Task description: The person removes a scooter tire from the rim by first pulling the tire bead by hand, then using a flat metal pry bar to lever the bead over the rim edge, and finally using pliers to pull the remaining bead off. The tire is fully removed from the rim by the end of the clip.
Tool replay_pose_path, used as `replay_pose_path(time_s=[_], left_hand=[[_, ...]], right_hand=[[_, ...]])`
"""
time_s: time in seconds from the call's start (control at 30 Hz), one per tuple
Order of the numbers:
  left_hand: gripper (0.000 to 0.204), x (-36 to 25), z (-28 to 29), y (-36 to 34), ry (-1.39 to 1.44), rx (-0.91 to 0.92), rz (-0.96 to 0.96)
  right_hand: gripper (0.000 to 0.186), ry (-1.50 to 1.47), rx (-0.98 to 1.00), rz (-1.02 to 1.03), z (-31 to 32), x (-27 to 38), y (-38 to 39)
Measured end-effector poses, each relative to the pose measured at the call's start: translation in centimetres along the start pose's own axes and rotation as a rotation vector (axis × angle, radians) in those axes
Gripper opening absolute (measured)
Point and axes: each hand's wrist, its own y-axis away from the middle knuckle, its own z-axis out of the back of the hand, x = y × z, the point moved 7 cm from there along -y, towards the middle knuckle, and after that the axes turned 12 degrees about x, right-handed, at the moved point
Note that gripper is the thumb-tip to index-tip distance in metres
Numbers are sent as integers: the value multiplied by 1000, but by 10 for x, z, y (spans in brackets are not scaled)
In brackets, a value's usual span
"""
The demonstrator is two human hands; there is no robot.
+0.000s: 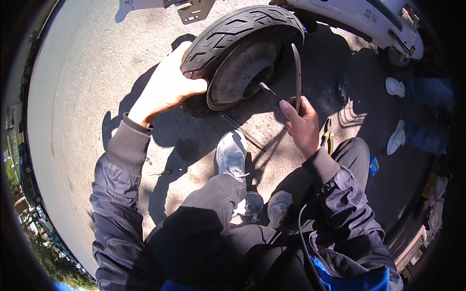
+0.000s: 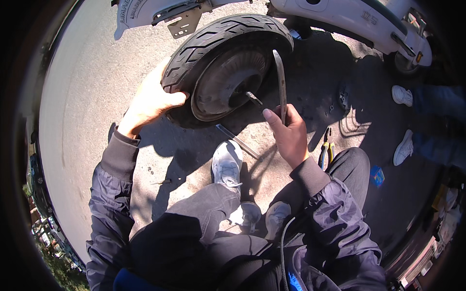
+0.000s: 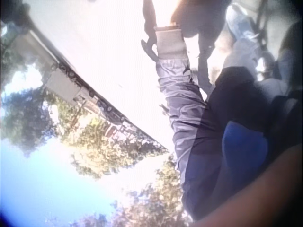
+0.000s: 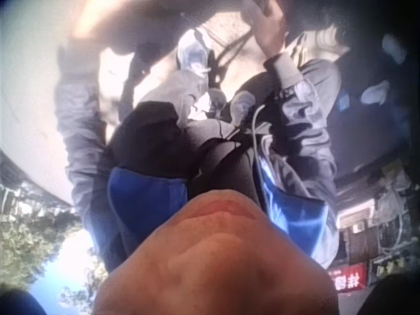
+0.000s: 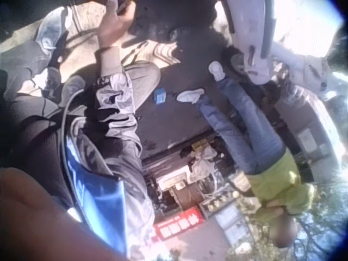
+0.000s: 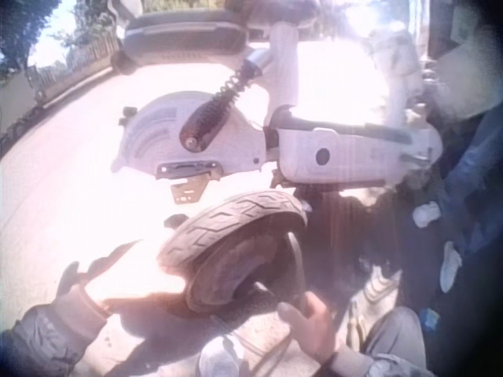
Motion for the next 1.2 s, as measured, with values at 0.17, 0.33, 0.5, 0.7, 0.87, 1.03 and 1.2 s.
replay_pose_path(time_s=[0.17,0.33,0.5,0.7,0.87,1.03,1.2], left_hand=[[78,-24,-17,-2,-210,-44,54],[75,-54,-17,-16,-285,-55,-54],[79,-65,-14,-52,-522,-16,4],[73,-56,4,-53,-517,3,77],[66,-51,11,-46,-635,-20,107],[57,-58,9,-40,-666,-42,69],[64,-62,6,-44,-674,11,8]], right_hand=[[24,-212,-30,77,-23,-14,-26],[23,-351,-11,-17,-36,-31,-14],[21,-419,97,-195,-37,-41,4],[50,428,83,6,35,23,37],[57,676,249,455,33,124,70],[51,959,366,471,0,176,59],[44,1251,373,590,-39,204,38]])
